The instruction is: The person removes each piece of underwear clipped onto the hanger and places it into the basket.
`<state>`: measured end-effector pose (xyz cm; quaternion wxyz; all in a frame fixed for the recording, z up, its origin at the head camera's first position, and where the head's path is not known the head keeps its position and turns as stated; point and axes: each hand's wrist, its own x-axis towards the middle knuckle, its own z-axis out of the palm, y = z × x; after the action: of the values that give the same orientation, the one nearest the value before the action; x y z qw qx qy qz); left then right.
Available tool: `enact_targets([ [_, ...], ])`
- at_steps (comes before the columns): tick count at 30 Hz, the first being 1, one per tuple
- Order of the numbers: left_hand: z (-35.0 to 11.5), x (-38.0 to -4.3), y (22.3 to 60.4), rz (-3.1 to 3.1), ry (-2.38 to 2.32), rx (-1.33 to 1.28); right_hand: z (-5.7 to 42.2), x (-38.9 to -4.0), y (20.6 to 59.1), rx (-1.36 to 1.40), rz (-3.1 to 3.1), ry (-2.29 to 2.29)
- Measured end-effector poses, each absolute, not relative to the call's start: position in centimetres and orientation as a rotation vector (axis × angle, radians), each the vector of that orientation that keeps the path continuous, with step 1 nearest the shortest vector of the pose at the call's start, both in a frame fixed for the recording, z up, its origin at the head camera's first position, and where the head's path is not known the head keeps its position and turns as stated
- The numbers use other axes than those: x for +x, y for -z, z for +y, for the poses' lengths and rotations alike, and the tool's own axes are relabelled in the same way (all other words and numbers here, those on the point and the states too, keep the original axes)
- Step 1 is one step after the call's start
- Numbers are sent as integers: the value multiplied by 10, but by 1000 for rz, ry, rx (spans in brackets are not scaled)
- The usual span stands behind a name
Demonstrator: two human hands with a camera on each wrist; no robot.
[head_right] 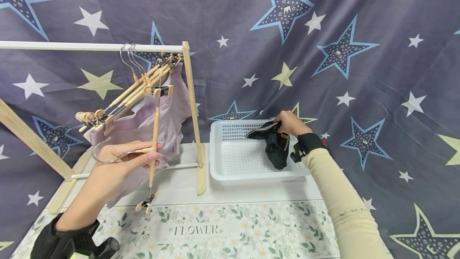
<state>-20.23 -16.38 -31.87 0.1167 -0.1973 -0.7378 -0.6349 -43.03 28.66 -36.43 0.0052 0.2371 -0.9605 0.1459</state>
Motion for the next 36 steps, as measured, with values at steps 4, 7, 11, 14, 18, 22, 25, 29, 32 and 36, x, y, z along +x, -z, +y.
enact_targets([
  [4, -165, -202, 319, -2133, 1871, -607, 288, -433, 371, 734, -3021, -474],
  [7, -165, -202, 320, -2117, 1900, -616, 289, -437, 378, 712, -3049, -488],
  [11, -165, -202, 320, -2114, 1935, -604, 289, -441, 387, 667, -3082, -485],
  [14, -165, -201, 319, -2114, 1954, -596, 287, -443, 391, 636, -3102, -490],
  [18, -164, -200, 319, -2096, 1994, -598, 283, -444, 396, 608, -3127, -497],
  [22, -164, -198, 318, -2082, 2015, -606, 279, -445, 402, 540, -3197, -468],
  [25, -163, -198, 319, -2093, 2013, -594, 277, -445, 407, 459, -3299, -443],
  [29, -162, -198, 319, -2129, 2009, -563, 275, -441, 411, 344, -3457, -482],
  [32, -161, -197, 319, -2139, 1996, -570, 275, -438, 413, 293, -3518, -524],
  [36, -161, -197, 320, -2112, 1992, -607, 276, -435, 414, 296, -3512, -533],
])
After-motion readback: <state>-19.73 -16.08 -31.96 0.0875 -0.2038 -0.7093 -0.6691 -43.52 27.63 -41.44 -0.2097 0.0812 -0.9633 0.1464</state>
